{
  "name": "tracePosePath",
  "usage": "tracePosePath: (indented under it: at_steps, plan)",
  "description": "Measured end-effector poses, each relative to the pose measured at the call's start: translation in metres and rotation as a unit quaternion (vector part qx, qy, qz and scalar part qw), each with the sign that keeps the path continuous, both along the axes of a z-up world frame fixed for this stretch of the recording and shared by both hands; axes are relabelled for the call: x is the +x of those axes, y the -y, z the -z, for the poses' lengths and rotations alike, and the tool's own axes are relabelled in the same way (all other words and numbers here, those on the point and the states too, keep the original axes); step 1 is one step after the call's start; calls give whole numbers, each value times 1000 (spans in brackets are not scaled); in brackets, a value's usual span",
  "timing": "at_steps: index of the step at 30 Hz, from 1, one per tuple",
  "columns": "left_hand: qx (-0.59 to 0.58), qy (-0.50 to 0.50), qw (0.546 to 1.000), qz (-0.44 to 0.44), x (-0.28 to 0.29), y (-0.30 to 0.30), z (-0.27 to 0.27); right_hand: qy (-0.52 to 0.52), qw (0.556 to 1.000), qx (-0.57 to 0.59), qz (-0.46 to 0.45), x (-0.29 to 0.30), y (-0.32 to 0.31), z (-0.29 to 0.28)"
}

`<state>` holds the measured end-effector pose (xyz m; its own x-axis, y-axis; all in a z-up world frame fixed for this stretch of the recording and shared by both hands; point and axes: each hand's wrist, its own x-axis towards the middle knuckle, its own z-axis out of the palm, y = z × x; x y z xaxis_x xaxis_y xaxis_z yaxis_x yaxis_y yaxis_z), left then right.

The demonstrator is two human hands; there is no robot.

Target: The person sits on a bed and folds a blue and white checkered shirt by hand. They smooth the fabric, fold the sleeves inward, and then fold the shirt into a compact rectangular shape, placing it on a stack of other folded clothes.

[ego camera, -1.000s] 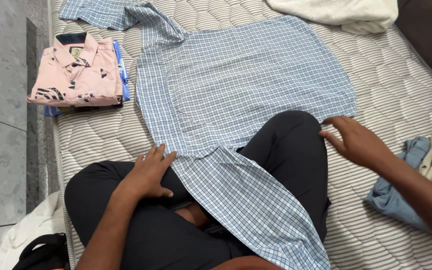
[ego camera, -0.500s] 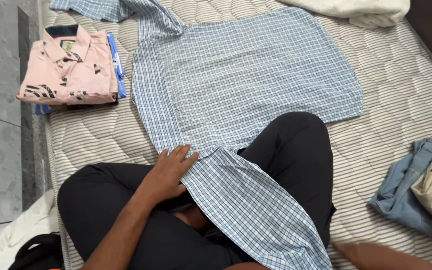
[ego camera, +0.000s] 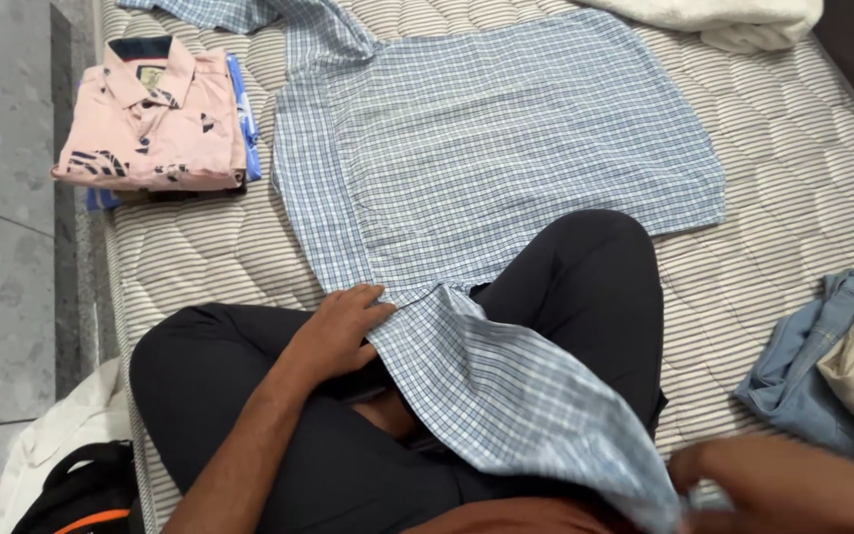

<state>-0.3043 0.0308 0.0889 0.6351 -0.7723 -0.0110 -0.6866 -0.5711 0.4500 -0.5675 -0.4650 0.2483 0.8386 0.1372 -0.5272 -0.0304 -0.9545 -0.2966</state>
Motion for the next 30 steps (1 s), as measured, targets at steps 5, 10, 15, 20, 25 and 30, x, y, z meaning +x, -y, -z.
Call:
tracePosePath:
  at_steps: [5,10,15,20,25,30]
  plan:
    - [-30,8,999,14,-1,0,-9,-26,999,11,18,34,-96,12]
    - [-74,3,997,24,2,1,-11,116,984,-43,-126,22,-115,48]
    - [-87,-51,995,6,0,4,-20,7,993,-77,-93,53,-128,-9]
    - [-138,-97,985,-29,3,5,-37,18,989,147,21,45,-69,-3]
    - [-157,-136,973,-98,4,3,-49,168,942,270,102,77,-103,-20]
    - [-107,-84,990,-24,7,-1,-31,-150,982,116,-3,131,-123,-32]
